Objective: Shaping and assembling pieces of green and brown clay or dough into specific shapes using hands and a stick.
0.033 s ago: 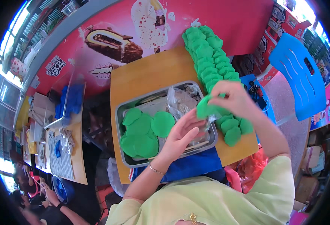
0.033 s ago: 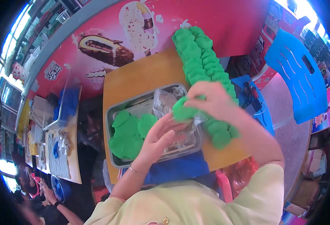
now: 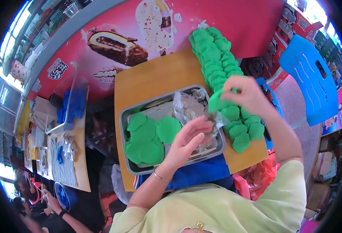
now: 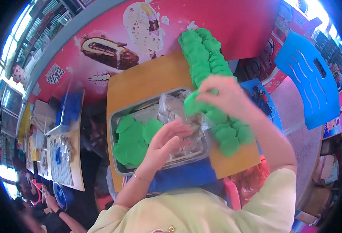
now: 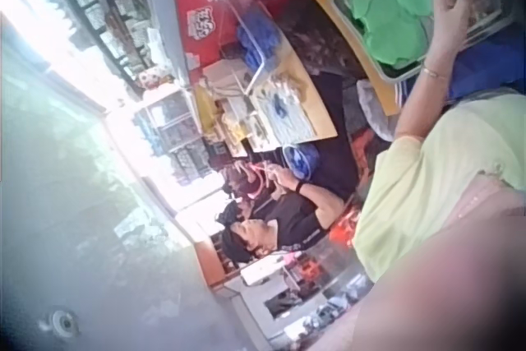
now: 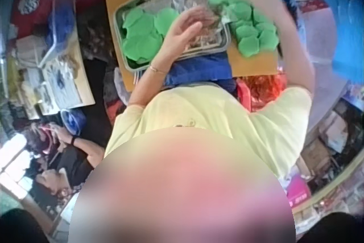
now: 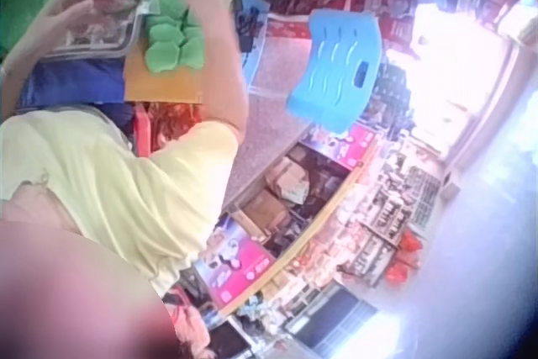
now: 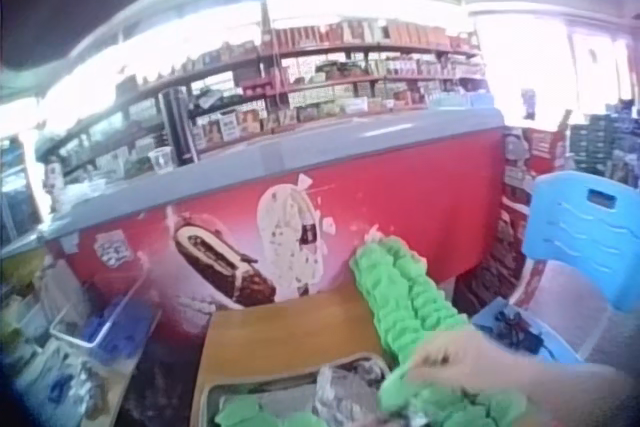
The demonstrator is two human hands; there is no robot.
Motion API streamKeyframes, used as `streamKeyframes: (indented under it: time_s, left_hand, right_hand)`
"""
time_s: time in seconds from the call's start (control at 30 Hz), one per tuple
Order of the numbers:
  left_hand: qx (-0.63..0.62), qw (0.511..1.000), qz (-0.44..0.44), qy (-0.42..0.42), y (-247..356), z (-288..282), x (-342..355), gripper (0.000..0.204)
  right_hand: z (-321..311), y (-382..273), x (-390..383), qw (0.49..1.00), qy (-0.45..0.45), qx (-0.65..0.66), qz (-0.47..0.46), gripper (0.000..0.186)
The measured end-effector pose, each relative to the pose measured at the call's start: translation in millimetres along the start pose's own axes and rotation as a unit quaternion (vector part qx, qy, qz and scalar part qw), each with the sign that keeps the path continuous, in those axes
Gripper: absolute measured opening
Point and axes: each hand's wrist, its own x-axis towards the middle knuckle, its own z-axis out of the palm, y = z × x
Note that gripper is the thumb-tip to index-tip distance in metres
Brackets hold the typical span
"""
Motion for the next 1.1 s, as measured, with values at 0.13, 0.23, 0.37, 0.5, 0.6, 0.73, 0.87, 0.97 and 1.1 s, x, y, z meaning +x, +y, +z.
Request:
streamKeyframes:
  time_s: [0.13, 0.23, 0.37, 0.5, 0.6, 0.73, 0.87, 0.97, 1.1]
  left_hand:
    - [0.067, 0.994, -0.064, 0.052, 2, -19, -3, 0.026]
    - [0.065, 0.994, -0.051, 0.065, 1, -32, -10, 0.022]
    - [0.062, 0.992, -0.045, 0.101, 0, -43, -15, 0.019]
    - [0.053, 0.994, -0.014, 0.092, 1, -48, -18, 0.020]
    - [0.059, 0.993, -0.013, 0.100, 0, -51, -19, 0.020]
    - [0.060, 0.988, -0.053, 0.132, -3, -52, -20, 0.020]
    - [0.058, 0.989, -0.051, 0.127, -2, -51, -21, 0.020]
    - [0.064, 0.988, -0.044, 0.131, 0, -53, -24, 0.019]
    - [0.060, 0.990, -0.003, 0.128, 3, -57, -28, 0.018]
  right_hand:
    - [-63, 60, 57, 0.997, 0.059, -0.031, 0.035, 0.014]
    - [-89, 110, 94, 0.984, 0.105, -0.131, 0.062, 0.016]
    - [-94, 160, 129, 0.968, 0.128, -0.195, 0.096, 0.022]
    - [-90, 191, 145, 0.969, 0.080, -0.215, 0.090, 0.026]
    - [-86, 203, 150, 0.971, 0.067, -0.217, 0.071, 0.026]
    - [-83, 207, 155, 0.962, 0.073, -0.243, 0.104, 0.026]
    - [-76, 208, 157, 0.966, 0.047, -0.209, 0.143, 0.028]
    - [-73, 209, 157, 0.966, 0.037, -0.228, 0.118, 0.029]
    - [-71, 211, 158, 0.966, 0.010, -0.236, 0.103, 0.029]
